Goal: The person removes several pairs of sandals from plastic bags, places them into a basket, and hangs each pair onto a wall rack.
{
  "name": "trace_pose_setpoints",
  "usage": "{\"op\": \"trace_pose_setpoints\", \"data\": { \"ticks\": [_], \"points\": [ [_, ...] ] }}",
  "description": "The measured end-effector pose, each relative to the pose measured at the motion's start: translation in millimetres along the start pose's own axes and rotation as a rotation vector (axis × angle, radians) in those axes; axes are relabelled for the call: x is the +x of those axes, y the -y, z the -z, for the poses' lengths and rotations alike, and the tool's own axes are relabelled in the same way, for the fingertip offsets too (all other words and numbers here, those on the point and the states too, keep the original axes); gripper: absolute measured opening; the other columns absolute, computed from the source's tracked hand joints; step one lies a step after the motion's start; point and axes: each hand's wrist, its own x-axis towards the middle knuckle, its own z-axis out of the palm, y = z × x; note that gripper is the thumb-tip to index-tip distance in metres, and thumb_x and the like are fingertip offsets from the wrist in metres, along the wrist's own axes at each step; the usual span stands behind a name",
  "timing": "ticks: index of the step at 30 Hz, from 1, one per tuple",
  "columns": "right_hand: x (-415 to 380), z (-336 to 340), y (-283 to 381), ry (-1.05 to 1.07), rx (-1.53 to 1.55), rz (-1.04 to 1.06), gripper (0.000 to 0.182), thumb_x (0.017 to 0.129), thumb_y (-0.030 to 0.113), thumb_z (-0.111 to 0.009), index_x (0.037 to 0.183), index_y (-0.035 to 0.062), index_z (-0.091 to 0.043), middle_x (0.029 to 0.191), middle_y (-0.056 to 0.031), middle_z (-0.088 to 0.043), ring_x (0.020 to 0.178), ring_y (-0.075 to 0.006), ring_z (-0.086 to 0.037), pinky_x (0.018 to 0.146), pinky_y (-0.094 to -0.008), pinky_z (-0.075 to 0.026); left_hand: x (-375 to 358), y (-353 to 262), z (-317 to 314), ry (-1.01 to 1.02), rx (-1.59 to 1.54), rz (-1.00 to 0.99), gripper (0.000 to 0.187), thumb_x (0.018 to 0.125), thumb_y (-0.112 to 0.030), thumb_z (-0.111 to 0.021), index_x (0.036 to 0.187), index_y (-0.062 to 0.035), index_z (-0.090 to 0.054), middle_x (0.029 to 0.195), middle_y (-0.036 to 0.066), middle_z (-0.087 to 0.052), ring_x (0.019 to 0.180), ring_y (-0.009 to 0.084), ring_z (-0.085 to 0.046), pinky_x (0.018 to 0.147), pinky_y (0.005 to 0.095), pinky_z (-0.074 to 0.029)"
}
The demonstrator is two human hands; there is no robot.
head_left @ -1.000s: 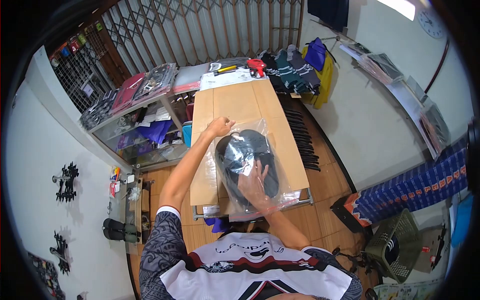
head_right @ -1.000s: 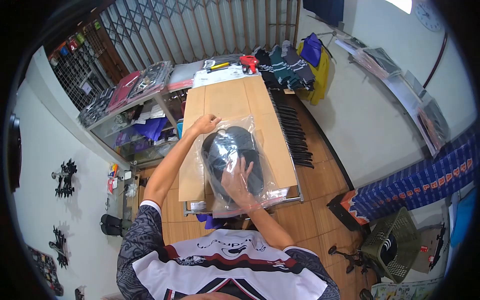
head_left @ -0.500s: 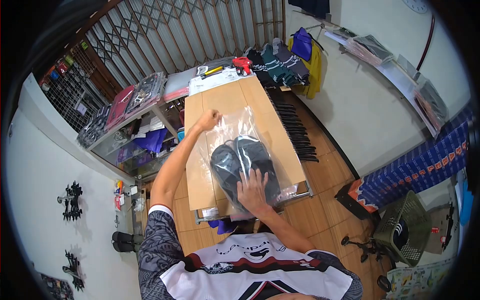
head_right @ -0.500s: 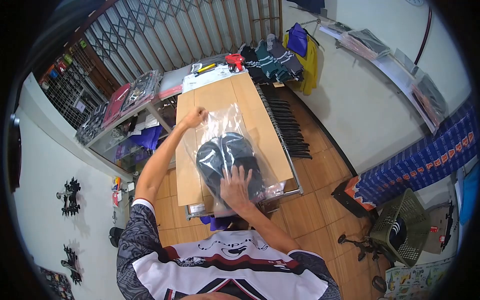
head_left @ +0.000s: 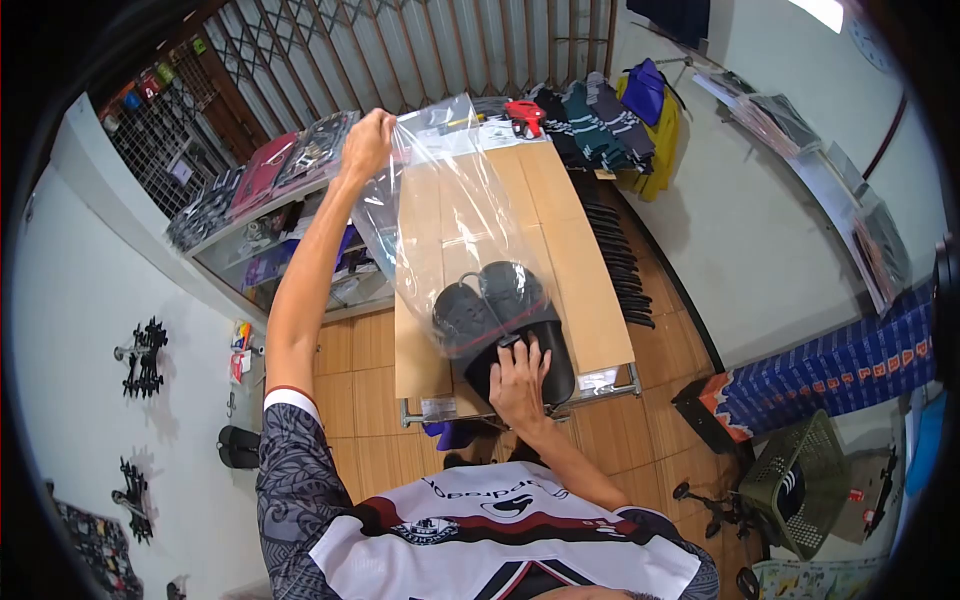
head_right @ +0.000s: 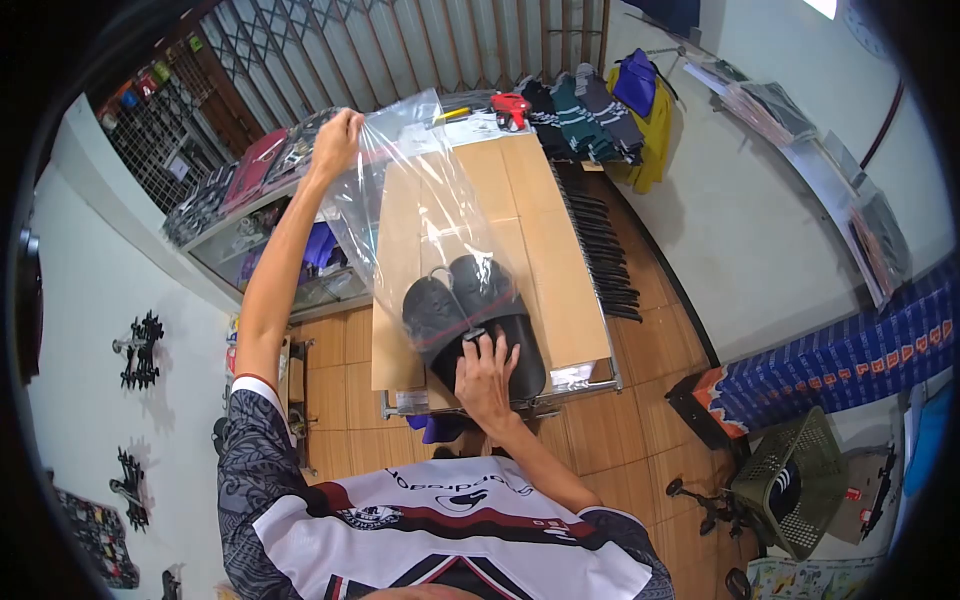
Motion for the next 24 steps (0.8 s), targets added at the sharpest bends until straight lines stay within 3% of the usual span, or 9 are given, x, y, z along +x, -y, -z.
{"op": "trace_pose_setpoints", "data": {
  "ticks": [4, 8, 13, 15, 19, 24],
  "points": [
    [12, -19, 0, -0.015, -0.040, -0.074, 0.036, 0.092, 0.016, -0.059, 0.124, -0.0005, -0.059, 0.127, -0.0209, -0.051, 0.134, -0.0466, -0.038, 0.106, -0.0729, -0.024, -1, 9, 65, -0.191, -0.056, 0.006, 0.031, 0.103, -0.029, -0.054, 0.102, 0.0001, -0.067, 0.092, 0.023, -0.070, 0.089, 0.0416, -0.068, 0.077, 0.0470, -0.052],
    [29, -48, -2, -0.013, -0.111, -0.180, 0.038, 0.093, 0.019, -0.059, 0.126, -0.0004, -0.059, 0.129, -0.0217, -0.051, 0.134, -0.0448, -0.039, 0.105, -0.0743, -0.027, -30, 20, 129, -0.248, -0.102, -0.096, 0.030, 0.103, -0.025, -0.055, 0.100, 0.0029, -0.065, 0.088, 0.022, -0.069, 0.083, 0.0385, -0.068, 0.074, 0.0435, -0.051],
    [31, -60, 20, -0.012, -0.248, -0.306, 0.048, 0.081, 0.019, -0.074, 0.124, 0.0039, -0.057, 0.133, -0.0171, -0.052, 0.133, -0.0373, -0.043, 0.106, -0.0742, -0.026, -88, 37, 214, -0.162, -0.131, -0.117, 0.024, 0.102, -0.019, -0.055, 0.098, 0.0030, -0.062, 0.084, 0.023, -0.064, 0.079, 0.0387, -0.065, 0.072, 0.0432, -0.049],
    [25, -69, 25, -0.076, -0.255, -0.413, 0.057, 0.074, 0.020, -0.082, 0.120, 0.0091, -0.050, 0.128, -0.0107, -0.053, 0.131, -0.0315, -0.046, 0.105, -0.0751, -0.027, -114, 51, 244, -0.127, -0.143, -0.138, 0.022, 0.102, -0.018, -0.055, 0.098, 0.0028, -0.060, 0.085, 0.023, -0.062, 0.079, 0.0396, -0.064, 0.071, 0.0432, -0.049],
    [23, -80, 31, -0.211, -0.349, -0.491, 0.069, 0.070, 0.024, -0.086, 0.121, 0.0066, -0.043, 0.128, -0.0124, -0.045, 0.132, -0.0357, -0.042, 0.106, -0.0760, -0.025, -158, 94, 295, -0.068, -0.168, -0.151, 0.017, 0.100, -0.016, -0.056, 0.098, 0.0015, -0.058, 0.089, 0.021, -0.061, 0.082, 0.0411, -0.061, 0.071, 0.0422, -0.048],
    [29, -86, 29, -0.133, -0.399, -0.522, 0.077, 0.068, 0.025, -0.087, 0.124, 0.0058, -0.037, 0.137, -0.0196, -0.037, 0.138, -0.0406, -0.033, 0.106, -0.0777, -0.022, -197, 142, 340, -0.034, -0.118, -0.160, 0.013, 0.100, -0.014, -0.058, 0.098, -0.0011, -0.059, 0.091, 0.018, -0.061, 0.082, 0.0406, -0.062, 0.070, 0.0446, -0.048]
  ]
}}
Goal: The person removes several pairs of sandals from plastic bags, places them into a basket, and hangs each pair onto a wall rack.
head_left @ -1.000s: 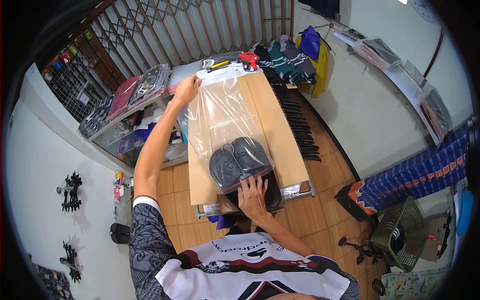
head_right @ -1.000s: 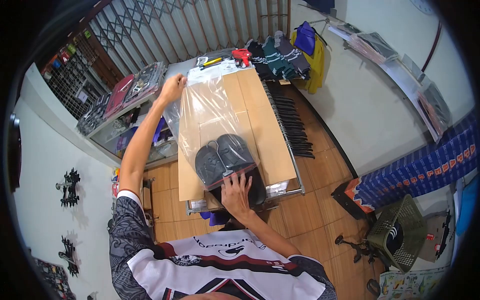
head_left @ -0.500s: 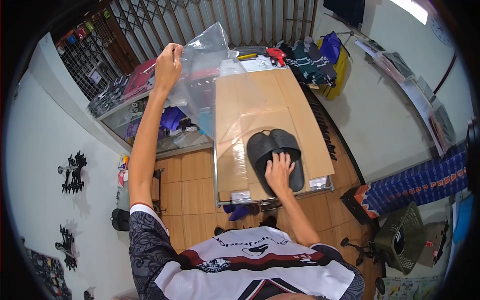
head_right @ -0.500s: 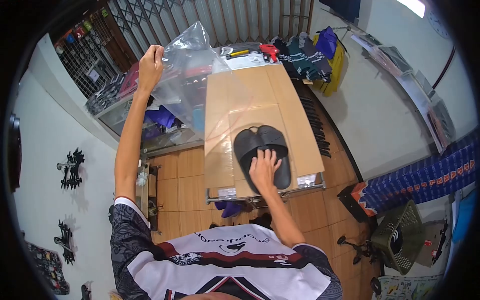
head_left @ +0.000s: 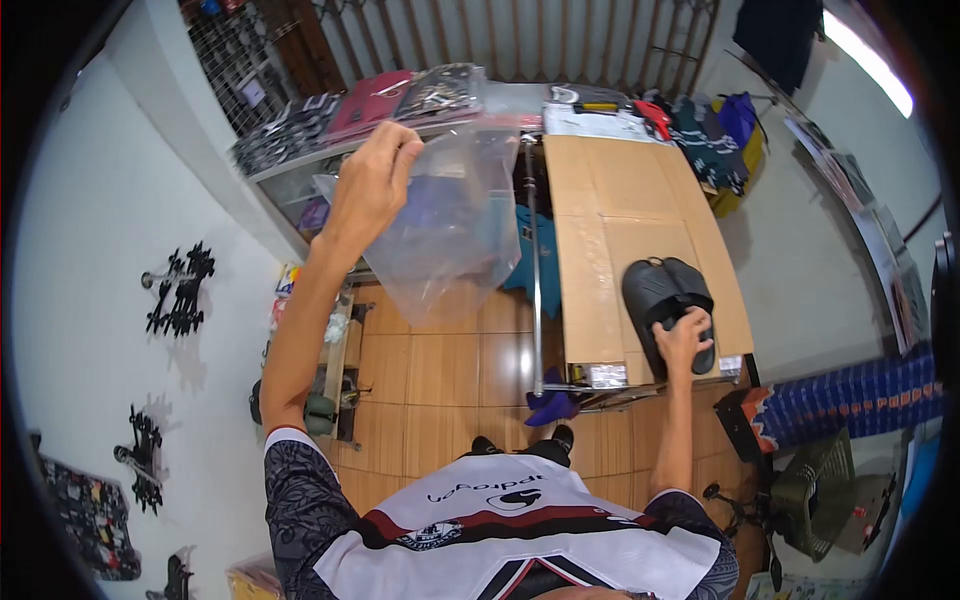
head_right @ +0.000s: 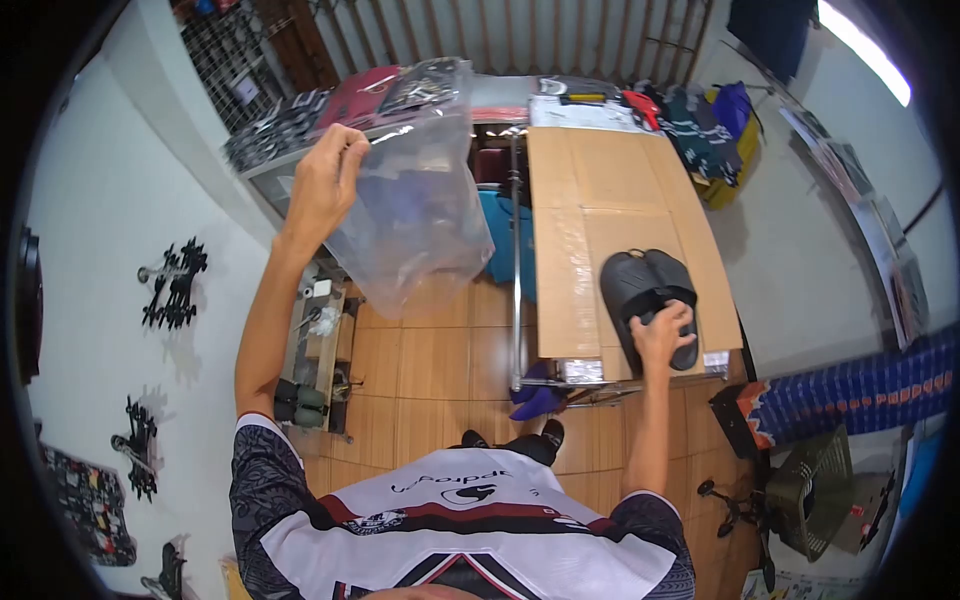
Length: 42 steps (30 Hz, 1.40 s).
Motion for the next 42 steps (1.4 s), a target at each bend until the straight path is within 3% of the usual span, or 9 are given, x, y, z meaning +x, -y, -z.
{"op": "trace_pose_setpoints", "data": {
  "ticks": [2, 18, 23, 25, 27, 29, 33, 36, 42],
  "points": [
    [2, 0, 0, 0.035, -0.008, -0.032, 0.081, 0.067, 0.024, -0.087, 0.126, 0.0055, -0.035, 0.141, -0.0241, -0.034, 0.140, -0.0429, -0.030, 0.106, -0.0782, -0.021, -14, 16, 15, 0.010, 0.042, -0.030, 0.014, 0.101, -0.013, -0.058, 0.097, 0.0004, -0.057, 0.084, 0.015, -0.058, 0.069, 0.0298, -0.059, 0.066, 0.0366, -0.047],
    [20, 6, 8, 0.065, -0.159, -0.075, 0.098, 0.061, 0.024, -0.087, 0.136, 0.0021, -0.029, 0.135, -0.0250, -0.039, 0.133, -0.0453, -0.035, 0.101, -0.0707, -0.034, -69, 142, 42, 0.037, -0.026, -0.014, 0.012, 0.098, -0.011, -0.060, 0.095, -0.0006, -0.056, 0.087, 0.014, -0.058, 0.078, 0.0359, -0.060, 0.068, 0.0407, -0.048],
    [11, -5, 97, -0.583, -0.107, -0.195, 0.040, 0.075, 0.020, -0.072, 0.108, 0.0030, -0.057, 0.099, -0.0155, -0.066, 0.094, -0.0380, -0.064, 0.092, -0.0520, -0.045, -48, 186, 19, 0.087, -0.063, -0.031, 0.011, 0.097, -0.011, -0.062, 0.094, -0.0016, -0.056, 0.087, 0.014, -0.058, 0.077, 0.0351, -0.060, 0.067, 0.0406, -0.048],
    [10, -15, 166, -0.532, 0.175, 0.011, 0.027, 0.080, 0.011, -0.072, 0.101, 0.0000, -0.060, 0.089, -0.0128, -0.070, 0.087, -0.0296, -0.068, 0.080, -0.0410, -0.052, -32, 203, 6, 0.107, -0.078, -0.071, 0.011, 0.096, -0.010, -0.063, 0.093, -0.0023, -0.056, 0.086, 0.013, -0.058, 0.076, 0.0344, -0.061, 0.066, 0.0409, -0.048],
    [18, -43, 224, -0.205, 0.508, 0.168, 0.021, 0.087, 0.008, -0.070, 0.105, -0.0013, -0.064, 0.095, -0.0122, -0.071, 0.090, -0.0234, -0.069, 0.080, -0.0367, -0.054, -15, 219, -9, 0.111, -0.073, -0.110, 0.011, 0.095, -0.010, -0.064, 0.092, -0.0026, -0.056, 0.086, 0.012, -0.058, 0.075, 0.0339, -0.061, 0.066, 0.0409, -0.048],
    [21, -45, 311, 0.175, 1.000, 0.141, 0.031, 0.090, 0.011, -0.070, 0.117, -0.0032, -0.064, 0.104, -0.0143, -0.072, 0.096, -0.0220, -0.069, 0.088, -0.0352, -0.053, 3, 231, -22, 0.118, -0.069, -0.126, 0.011, 0.094, -0.009, -0.065, 0.091, -0.0029, -0.056, 0.086, 0.011, -0.059, 0.074, 0.0329, -0.062, 0.064, 0.0401, -0.048],
    [43, -45, 449, 0.405, 1.623, 0.223, 0.028, 0.090, 0.013, -0.074, 0.111, -0.0044, -0.070, 0.113, -0.0149, -0.072, 0.097, -0.0171, -0.066, 0.096, -0.0321, -0.050, 30, 256, -44, 0.147, -0.077, -0.143, 0.012, 0.094, -0.010, -0.065, 0.091, -0.0030, -0.056, 0.086, 0.010, -0.059, 0.073, 0.0320, -0.062, 0.063, 0.0392, -0.048],
    [79, -72, 485, 0.590, 1.521, 0.239, 0.023, 0.090, 0.013, -0.075, 0.105, -0.0036, -0.071, 0.102, -0.0122, -0.074, 0.092, -0.0123, -0.066, 0.090, -0.0294, -0.052, 48, 286, -62, 0.168, -0.079, -0.156, 0.017, 0.094, -0.017, -0.067, 0.092, -0.0034, -0.057, 0.086, 0.010, -0.060, 0.073, 0.0311, -0.064, 0.063, 0.0387, -0.049],
    [144, -105, 506, 0.405, 1.534, 0.189, 0.011, 0.094, 0.011, -0.071, 0.094, -0.0002, -0.070, 0.087, -0.0067, -0.074, 0.074, -0.0097, -0.066, 0.072, -0.0253, -0.054, 77, 367, -70, 0.463, 0.017, -0.029, 0.031, 0.088, -0.033, -0.074, 0.095, -0.0060, -0.062, 0.085, 0.011, -0.068, 0.077, 0.0326, -0.067, 0.068, 0.0412, -0.052]
  ]
}}
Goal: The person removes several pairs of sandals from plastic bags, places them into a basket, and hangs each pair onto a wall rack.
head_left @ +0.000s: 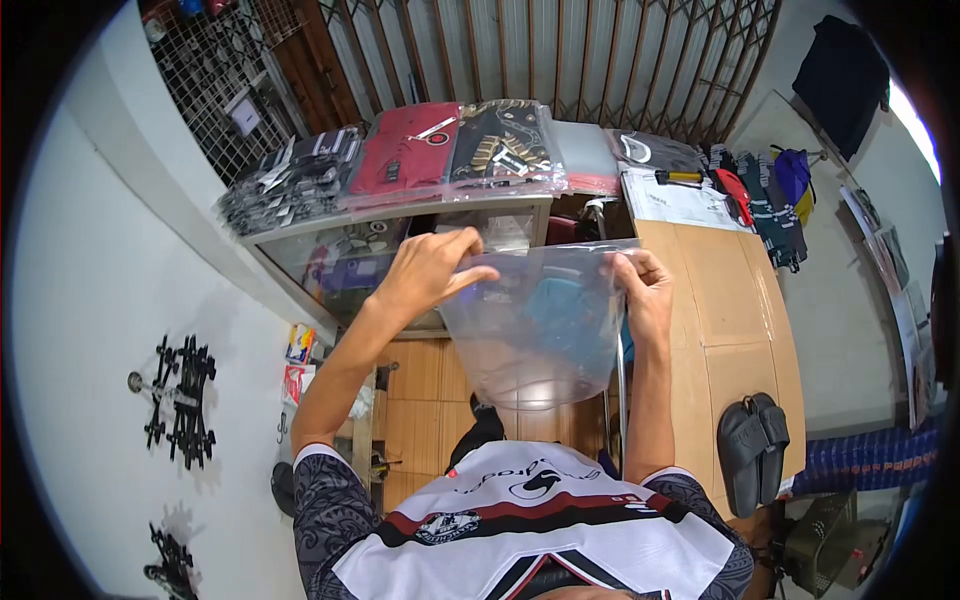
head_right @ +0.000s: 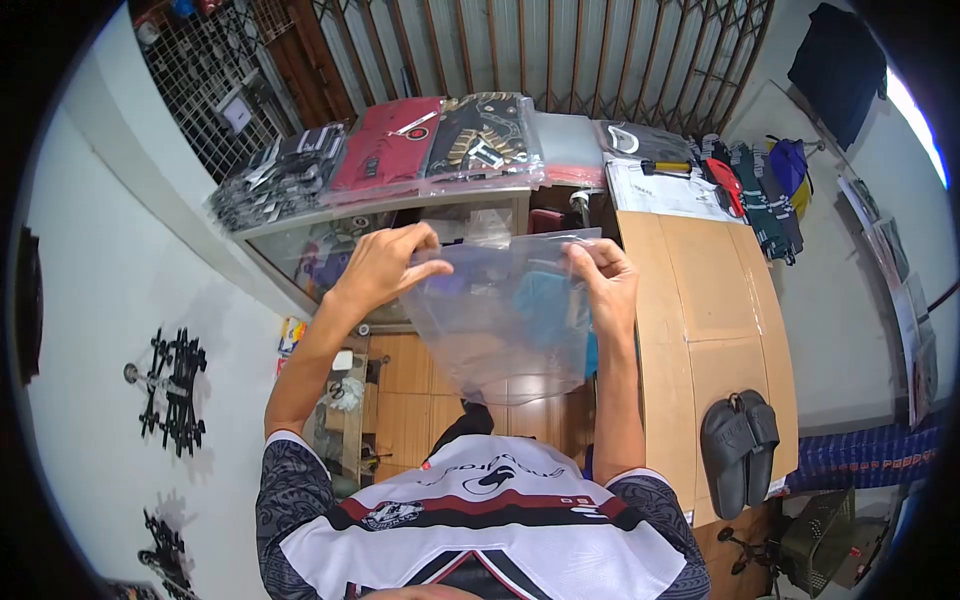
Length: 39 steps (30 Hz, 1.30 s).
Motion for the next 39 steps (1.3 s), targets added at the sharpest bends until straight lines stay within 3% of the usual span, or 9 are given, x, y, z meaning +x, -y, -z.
{"op": "trace_pose_setpoints", "data": {
  "ticks": [5, 6, 10, 15, 20, 25, 31, 35, 39],
  "points": [
    [45, 18, -16, -0.128, -0.126, 0.048, 0.016, 0.093, 0.014, -0.073, 0.097, -0.0010, -0.071, 0.088, -0.0079, -0.075, 0.073, -0.0102, -0.067, 0.069, -0.0253, -0.054, 34, 85, -32, 0.159, -0.311, 0.053, 0.023, 0.089, -0.025, -0.074, 0.094, -0.0032, -0.069, 0.087, 0.014, -0.071, 0.080, 0.0304, -0.070, 0.071, 0.0373, -0.053],
    [54, 23, -19, -0.152, -0.170, 0.057, 0.016, 0.094, 0.014, -0.073, 0.097, -0.0011, -0.071, 0.088, -0.0079, -0.075, 0.072, -0.0101, -0.067, 0.068, -0.0252, -0.053, 47, 96, -35, 0.181, -0.429, 0.119, 0.019, 0.092, -0.019, -0.072, 0.098, -0.0008, -0.073, 0.089, 0.012, -0.075, 0.081, 0.0210, -0.071, 0.075, 0.0317, -0.055],
    [88, 44, -37, -0.297, -0.232, 0.098, 0.020, 0.095, 0.019, -0.071, 0.099, -0.0010, -0.072, 0.083, -0.0062, -0.073, 0.069, -0.0104, -0.067, 0.063, -0.0244, -0.052, 98, 143, -68, 0.144, -0.968, 0.230, 0.023, 0.100, -0.019, -0.065, 0.109, 0.0004, -0.074, 0.094, 0.005, -0.075, 0.086, 0.0099, -0.069, 0.078, 0.0257, -0.056],
    [117, 43, -38, -0.523, -0.238, 0.161, 0.025, 0.098, 0.023, -0.068, 0.100, -0.0011, -0.071, 0.082, -0.0048, -0.069, 0.063, -0.0111, -0.063, 0.054, -0.0236, -0.048, 172, 162, -89, 0.070, -1.048, 0.135, 0.023, 0.100, -0.019, -0.064, 0.108, -0.0011, -0.076, 0.092, 0.005, -0.074, 0.080, 0.0079, -0.066, 0.073, 0.0230, -0.055],
    [153, 50, -39, -0.787, -0.374, 0.335, 0.024, 0.099, 0.024, -0.068, 0.099, -0.0005, -0.073, 0.073, -0.0008, -0.064, 0.056, -0.0047, -0.053, 0.050, -0.0200, -0.040, 243, 163, -107, 0.001, -1.041, -0.007, 0.022, 0.098, -0.017, -0.065, 0.105, 0.0008, -0.077, 0.089, 0.004, -0.074, 0.074, 0.0046, -0.060, 0.063, 0.0220, -0.048],
    [210, 78, -36, -0.888, -0.706, 0.553, 0.019, 0.099, 0.019, -0.067, 0.100, 0.0010, -0.073, 0.070, 0.0005, -0.063, 0.058, -0.0038, -0.050, 0.053, -0.0214, -0.039, 313, 170, -138, -0.012, -1.042, -0.061, 0.023, 0.099, -0.019, -0.065, 0.104, 0.0008, -0.077, 0.090, 0.005, -0.075, 0.069, 0.0021, -0.057, 0.060, 0.0209, -0.046],
    [299, 106, -23, -0.859, -1.200, 0.555, 0.020, 0.102, 0.020, -0.061, 0.100, 0.0017, -0.068, 0.068, -0.0040, -0.063, 0.060, -0.0106, -0.059, 0.055, -0.0268, -0.046, 397, 189, -168, 0.165, -1.170, 0.103, 0.035, 0.101, -0.029, -0.062, 0.114, 0.0023, -0.072, 0.097, 0.012, -0.075, 0.056, 0.0074, -0.062, 0.046, 0.0189, -0.047],
    [378, 141, -38, -0.736, -0.968, 0.363, 0.019, 0.104, 0.019, -0.055, 0.103, 0.0024, -0.063, 0.073, -0.0118, -0.063, 0.059, -0.0173, -0.059, 0.058, -0.0325, -0.048, 461, 212, -205, 0.180, -1.213, 0.134, 0.037, 0.102, -0.029, -0.060, 0.116, 0.0040, -0.069, 0.103, 0.015, -0.074, 0.063, 0.0115, -0.069, 0.050, 0.0220, -0.053],
    [460, 163, -65, -0.735, -1.069, 0.485, 0.017, 0.103, 0.018, -0.054, 0.103, 0.0020, -0.062, 0.075, -0.0148, -0.064, 0.064, -0.0211, -0.060, 0.063, -0.0361, -0.048, 516, 235, -236, 0.177, -1.195, 0.233, 0.039, 0.102, -0.029, -0.060, 0.118, 0.0055, -0.066, 0.108, 0.017, -0.073, 0.071, 0.0173, -0.073, 0.058, 0.0254, -0.059]
  ]
}}
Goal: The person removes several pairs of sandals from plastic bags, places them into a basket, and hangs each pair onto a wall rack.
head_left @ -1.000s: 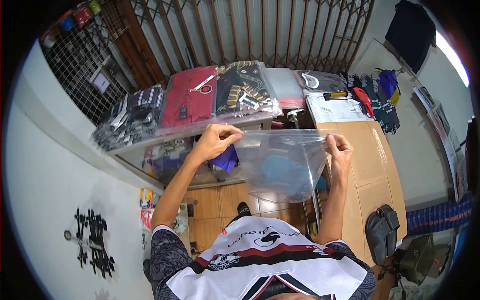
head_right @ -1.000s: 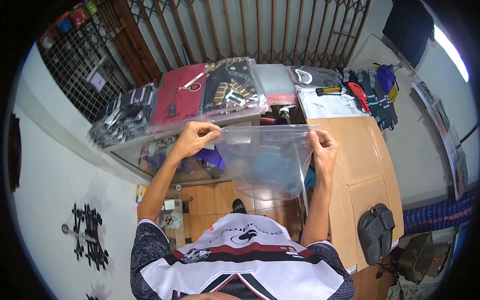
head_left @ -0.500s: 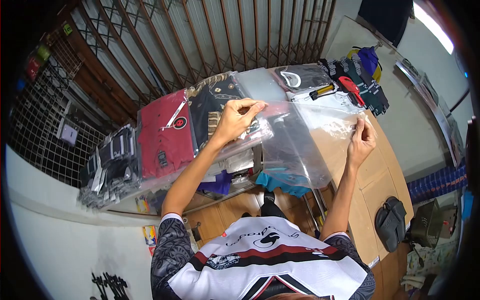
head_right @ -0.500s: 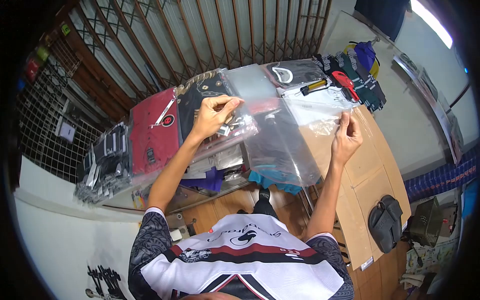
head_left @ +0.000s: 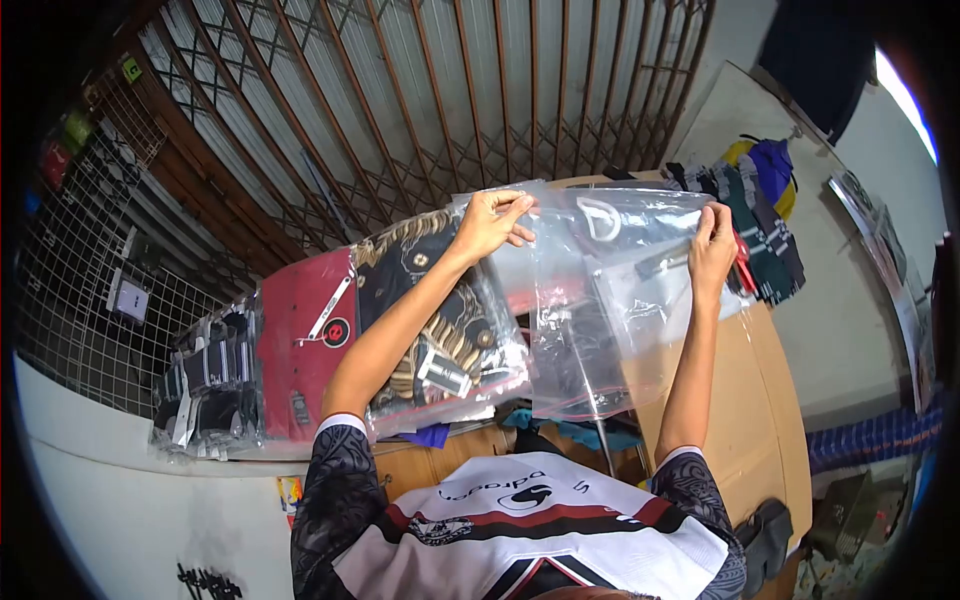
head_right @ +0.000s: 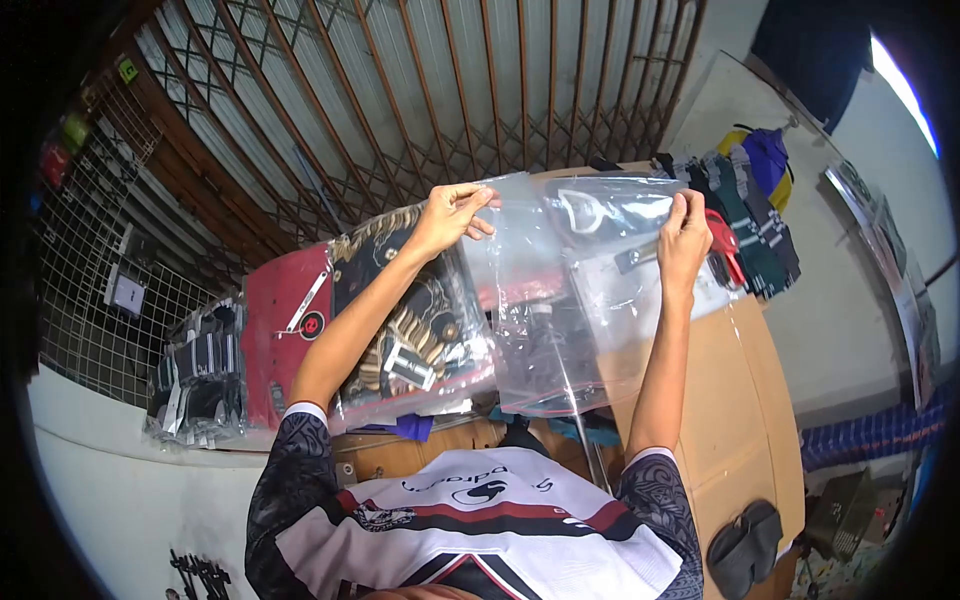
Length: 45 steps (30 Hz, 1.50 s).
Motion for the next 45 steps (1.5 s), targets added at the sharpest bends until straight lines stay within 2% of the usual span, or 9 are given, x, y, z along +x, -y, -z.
{"op": "trace_pose_setpoints", "data": {
  "ticks": [9, 14, 18, 22, 31, 35, 37, 42, 45],
  "points": [
    [59, -184, -64, 0.120, 0.210, -0.093, 0.036, 0.094, 0.021, -0.070, 0.125, 0.0042, -0.061, 0.081, -0.0133, -0.072, 0.069, -0.0227, -0.069, 0.068, -0.0338, -0.054, 117, 82, 62, -0.281, -0.063, 0.162, 0.038, 0.101, -0.019, -0.062, 0.120, 0.0131, -0.062, 0.113, 0.023, -0.069, 0.090, 0.0296, -0.075, 0.076, 0.0311, -0.063],
    [22, -214, -19, 0.089, 0.298, 0.028, 0.058, 0.089, 0.011, -0.067, 0.141, -0.0047, -0.044, 0.142, -0.0290, -0.048, 0.128, -0.0409, -0.051, 0.109, -0.0450, -0.040, 170, 137, 97, -0.396, -0.095, 0.341, 0.039, 0.100, -0.015, -0.062, 0.124, 0.0156, -0.059, 0.119, 0.024, -0.066, 0.098, 0.0293, -0.072, 0.081, 0.0317, -0.063],
    [-74, -227, -27, 0.448, 0.262, 0.070, 0.066, 0.086, 0.009, -0.069, 0.144, -0.0052, -0.041, 0.143, -0.0280, -0.047, 0.135, -0.0416, -0.045, 0.114, -0.0430, -0.035, 203, 178, 115, -0.454, -0.017, 0.508, 0.035, 0.098, -0.014, -0.065, 0.118, 0.0150, -0.062, 0.115, 0.023, -0.068, 0.096, 0.0277, -0.072, 0.084, 0.0300, -0.063],
    [-166, -223, -39, 0.830, 0.023, -0.013, 0.079, 0.082, 0.014, -0.074, 0.150, 0.0044, -0.035, 0.152, -0.0278, -0.037, 0.142, -0.0493, -0.031, 0.115, -0.0583, -0.028, 224, 209, 132, -0.493, 0.055, 0.569, 0.031, 0.096, -0.010, -0.064, 0.114, 0.0152, -0.064, 0.113, 0.023, -0.068, 0.096, 0.0275, -0.072, 0.084, 0.0305, -0.063],
    [-232, -225, -69, 1.019, 0.128, -0.182, 0.076, 0.083, 0.016, -0.072, 0.150, 0.0068, -0.037, 0.153, -0.0313, -0.033, 0.140, -0.0541, -0.031, 0.114, -0.0651, -0.026, 234, 246, 166, -0.570, 0.020, 0.599, 0.030, 0.097, -0.011, -0.064, 0.117, 0.0099, -0.065, 0.115, 0.020, -0.066, 0.092, 0.0240, -0.070, 0.075, 0.0267, -0.063],
    [-230, -225, -71, 1.018, 0.228, -0.212, 0.071, 0.084, 0.012, -0.070, 0.148, 0.0062, -0.039, 0.151, -0.0326, -0.036, 0.138, -0.0524, -0.035, 0.115, -0.0593, -0.029, 230, 243, 156, -0.676, 0.701, 0.402, 0.043, 0.090, -0.023, -0.070, 0.122, 0.0055, -0.064, 0.118, 0.023, -0.067, 0.106, 0.0343, -0.065, 0.093, 0.0374, -0.053],
    [-228, -225, -75, 0.993, 0.307, -0.233, 0.069, 0.084, 0.009, -0.069, 0.146, 0.0055, -0.041, 0.150, -0.0327, -0.037, 0.138, -0.0512, -0.036, 0.115, -0.0559, -0.031, 224, 216, 134, -0.541, 0.924, 0.244, 0.052, 0.085, -0.030, -0.073, 0.124, 0.0032, -0.063, 0.118, 0.024, -0.068, 0.116, 0.0401, -0.063, 0.105, 0.0434, -0.046],
    [-216, -221, -76, 0.798, 0.365, -0.179, 0.058, 0.085, 0.005, -0.065, 0.141, 0.0031, -0.047, 0.148, -0.0336, -0.039, 0.137, -0.0524, -0.037, 0.115, -0.0536, -0.032, 177, 198, 71, 0.298, 0.994, 0.019, 0.040, 0.088, -0.022, -0.066, 0.120, 0.0024, -0.065, 0.114, 0.026, -0.069, 0.104, 0.0359, -0.068, 0.094, 0.0408, -0.053],
    [-199, -211, -69, 0.677, 0.172, -0.175, 0.055, 0.086, 0.004, -0.062, 0.139, 0.0014, -0.049, 0.147, -0.0342, -0.039, 0.137, -0.0546, -0.036, 0.116, -0.0542, -0.030, 120, 182, 10, 0.767, 1.029, 0.321, 0.044, 0.090, -0.032, -0.066, 0.119, 0.0016, -0.066, 0.113, 0.025, -0.069, 0.107, 0.0379, -0.067, 0.095, 0.0432, -0.052]
  ]
}}
